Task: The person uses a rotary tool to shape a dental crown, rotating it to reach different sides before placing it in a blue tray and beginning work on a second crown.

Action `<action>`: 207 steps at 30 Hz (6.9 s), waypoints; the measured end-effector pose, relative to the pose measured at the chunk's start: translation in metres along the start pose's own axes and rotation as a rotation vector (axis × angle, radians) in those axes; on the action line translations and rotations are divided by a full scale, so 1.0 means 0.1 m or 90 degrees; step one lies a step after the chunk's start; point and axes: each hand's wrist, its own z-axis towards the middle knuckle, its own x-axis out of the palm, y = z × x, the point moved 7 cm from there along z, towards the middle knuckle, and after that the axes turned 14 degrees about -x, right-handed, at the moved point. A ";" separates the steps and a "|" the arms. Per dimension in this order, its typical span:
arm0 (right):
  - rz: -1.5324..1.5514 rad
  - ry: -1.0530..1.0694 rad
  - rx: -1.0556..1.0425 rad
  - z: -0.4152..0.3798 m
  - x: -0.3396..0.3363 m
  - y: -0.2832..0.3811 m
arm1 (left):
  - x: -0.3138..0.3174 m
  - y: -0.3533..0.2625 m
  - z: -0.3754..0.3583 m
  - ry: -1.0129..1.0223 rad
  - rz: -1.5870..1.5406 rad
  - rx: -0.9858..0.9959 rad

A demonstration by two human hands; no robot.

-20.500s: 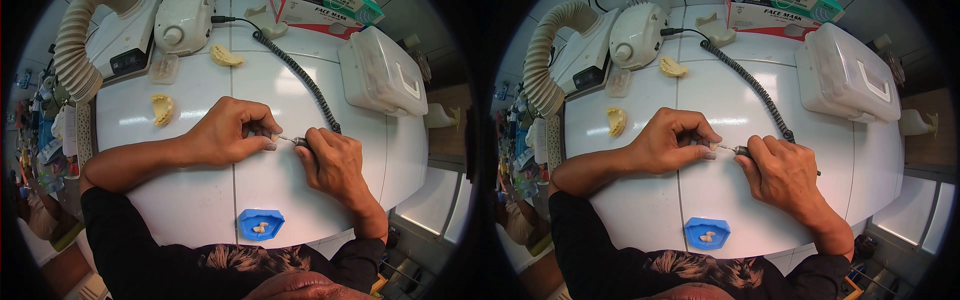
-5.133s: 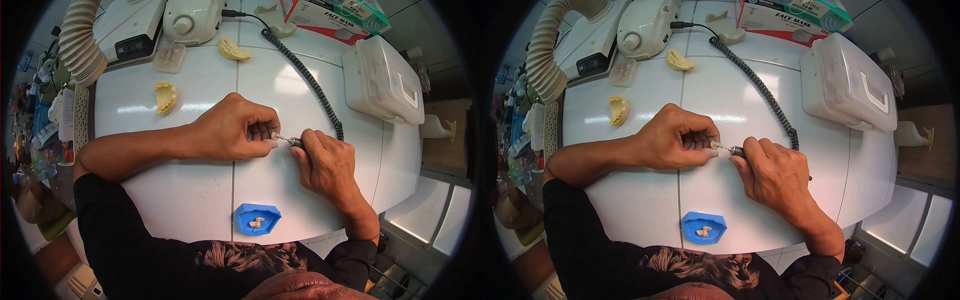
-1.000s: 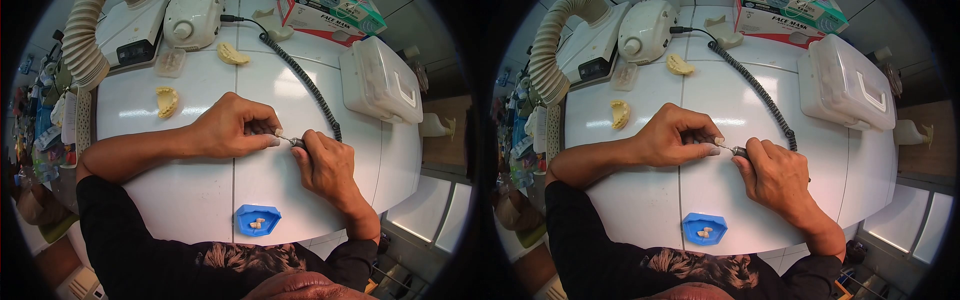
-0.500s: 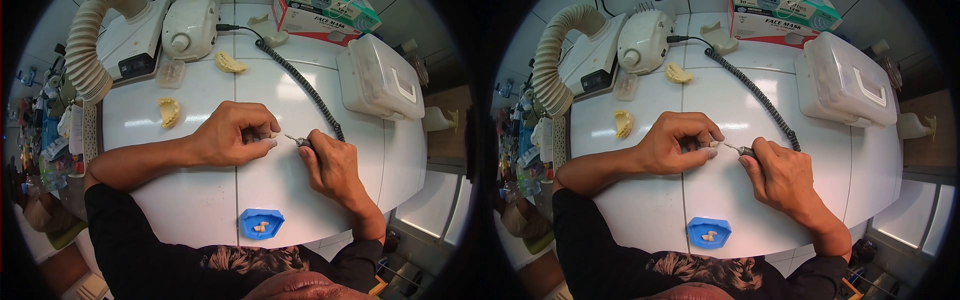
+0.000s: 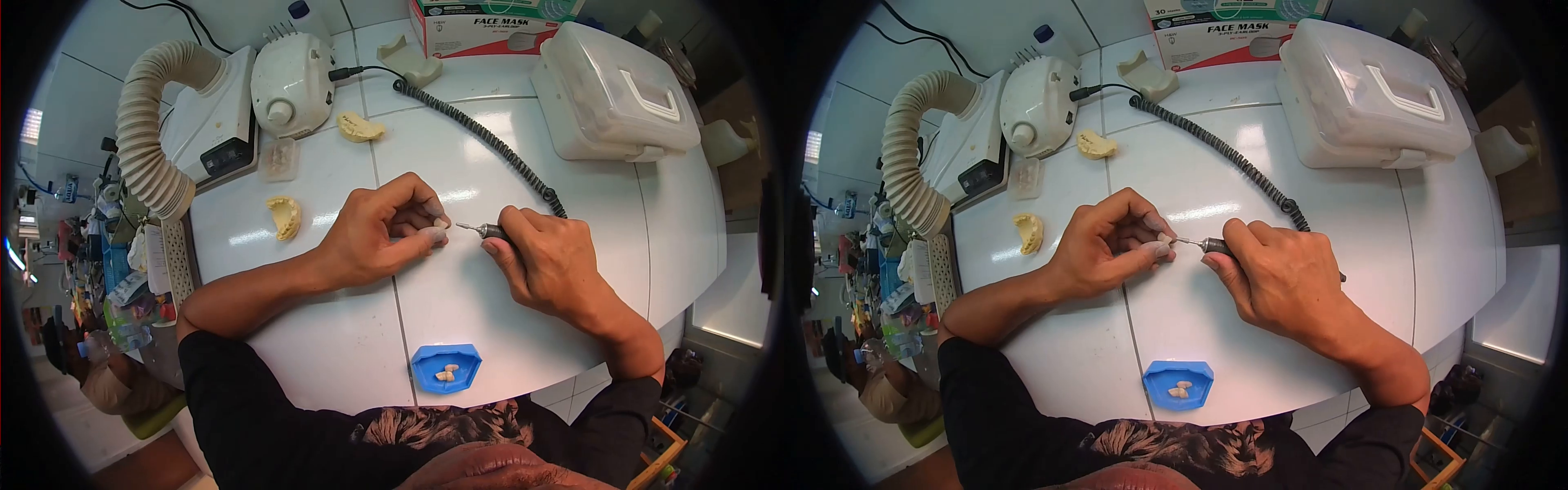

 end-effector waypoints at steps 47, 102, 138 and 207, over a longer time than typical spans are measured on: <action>-0.070 -0.013 -0.059 -0.02 0.00 0.02 | 0.00 0.01 0.02 0.048 -0.029 0.057; -0.066 -0.011 -0.078 -0.01 0.01 0.05 | 0.00 0.02 0.02 0.037 -0.044 0.007; -0.075 -0.013 -0.059 -0.01 0.00 0.06 | 0.00 0.00 0.03 0.017 0.008 0.005; -0.098 -0.054 -0.045 0.03 0.04 0.08 | 0.01 0.02 0.06 -0.034 -0.015 -0.066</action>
